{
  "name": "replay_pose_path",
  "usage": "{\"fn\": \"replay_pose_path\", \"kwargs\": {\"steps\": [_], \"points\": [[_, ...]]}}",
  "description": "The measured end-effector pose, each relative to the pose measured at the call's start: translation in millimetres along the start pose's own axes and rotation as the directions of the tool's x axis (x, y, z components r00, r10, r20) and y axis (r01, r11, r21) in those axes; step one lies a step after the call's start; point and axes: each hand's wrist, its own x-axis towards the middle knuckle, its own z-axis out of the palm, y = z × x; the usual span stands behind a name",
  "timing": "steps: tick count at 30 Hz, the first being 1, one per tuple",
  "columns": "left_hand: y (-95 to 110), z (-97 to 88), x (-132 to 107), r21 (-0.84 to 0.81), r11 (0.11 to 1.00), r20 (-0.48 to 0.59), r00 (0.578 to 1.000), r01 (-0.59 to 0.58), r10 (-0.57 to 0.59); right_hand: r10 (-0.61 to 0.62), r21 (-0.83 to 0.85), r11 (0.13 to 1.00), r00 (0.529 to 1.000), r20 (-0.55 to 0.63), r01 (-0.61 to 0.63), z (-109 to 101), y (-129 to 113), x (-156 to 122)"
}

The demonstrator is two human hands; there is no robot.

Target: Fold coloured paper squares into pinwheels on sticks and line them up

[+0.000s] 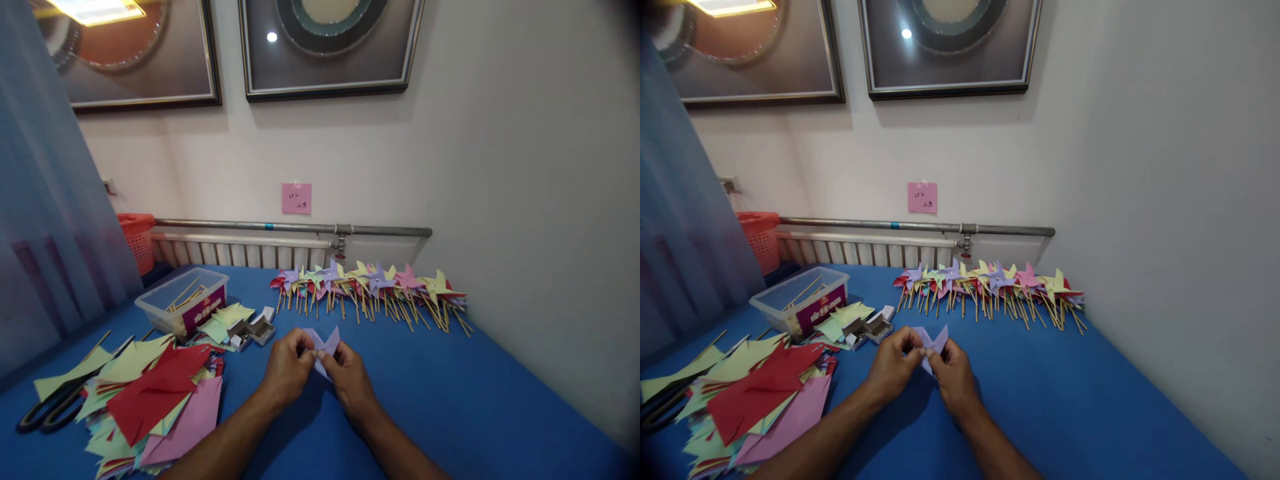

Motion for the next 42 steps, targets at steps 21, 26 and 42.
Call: {"fn": "replay_pose_path", "kwargs": {"steps": [21,26,42], "points": [[-4,0.9,2,-0.025,1.0,-0.035,0.999,0.011,-0.012,0.119,0.25,0.959,0.991,0.063,-0.131,3,4,-1],[-9,1.5,3,-0.033,0.999,-0.036,0.999,0.013,-0.014,0.133,0.235,0.963,0.991,0.014,-0.133,2,5,0],[4,-5.0,6,-0.491,0.807,0.155,0.944,0.329,-0.291,0.117,0.179,0.977,0.993,-0.003,-0.115,-4,11,4]]}}
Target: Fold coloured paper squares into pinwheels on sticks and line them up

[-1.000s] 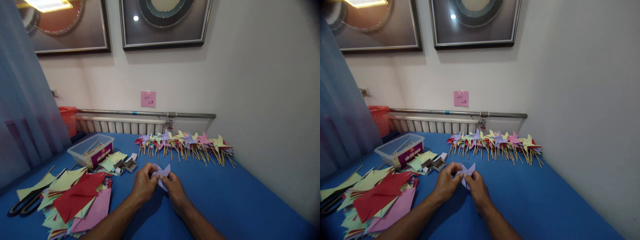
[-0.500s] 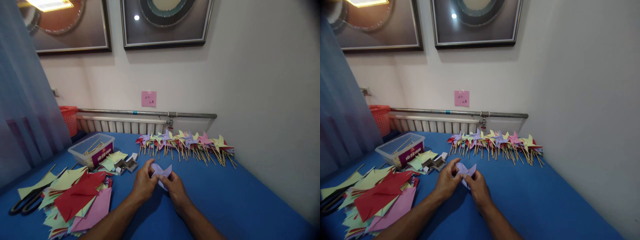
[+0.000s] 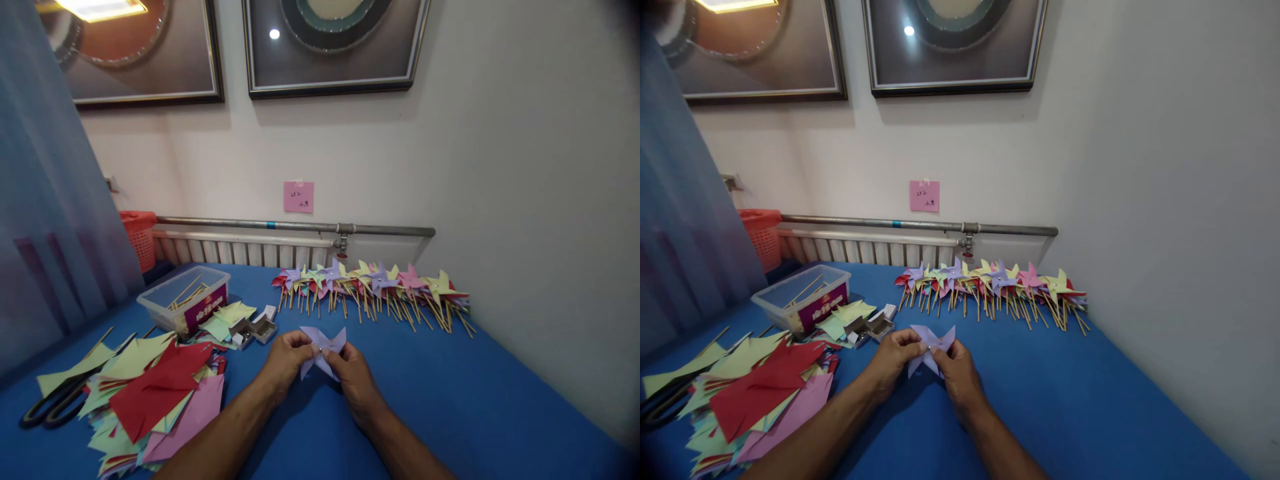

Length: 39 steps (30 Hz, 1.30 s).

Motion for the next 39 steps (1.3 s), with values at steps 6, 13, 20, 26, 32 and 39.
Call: {"fn": "replay_pose_path", "kwargs": {"steps": [6,13,20,26,32,39], "points": [[-7,-1.2,5,0.103,0.994,-0.014,1.0,0.025,-0.023,0.034,-0.044,0.998,0.999,0.007,-0.034,5,-7,-5],[2,0.6,0,0.125,0.992,0.108,0.993,0.024,-0.038,0.034,-0.077,0.997,0.999,0.031,-0.032,5,-9,-8],[-7,-1.8,5,0.17,0.985,0.109,0.994,-0.009,-0.01,0.052,-0.04,0.998,0.998,0.023,-0.051,3,-3,-4],[-16,-6.9,11,0.165,0.986,0.045,0.998,0.028,-0.036,0.042,-0.037,0.999,0.998,0.051,-0.041,2,-4,-3],[-15,-6.7,10,0.169,0.986,0.073,0.997,0.003,-0.016,0.052,-0.065,0.997,0.999,0.017,-0.051,-3,7,6],[-14,-7.6,11,0.207,0.977,0.046,0.998,-0.047,0.039,0.054,-0.027,0.998,0.998,0.015,-0.053,-5,8,8]]}}
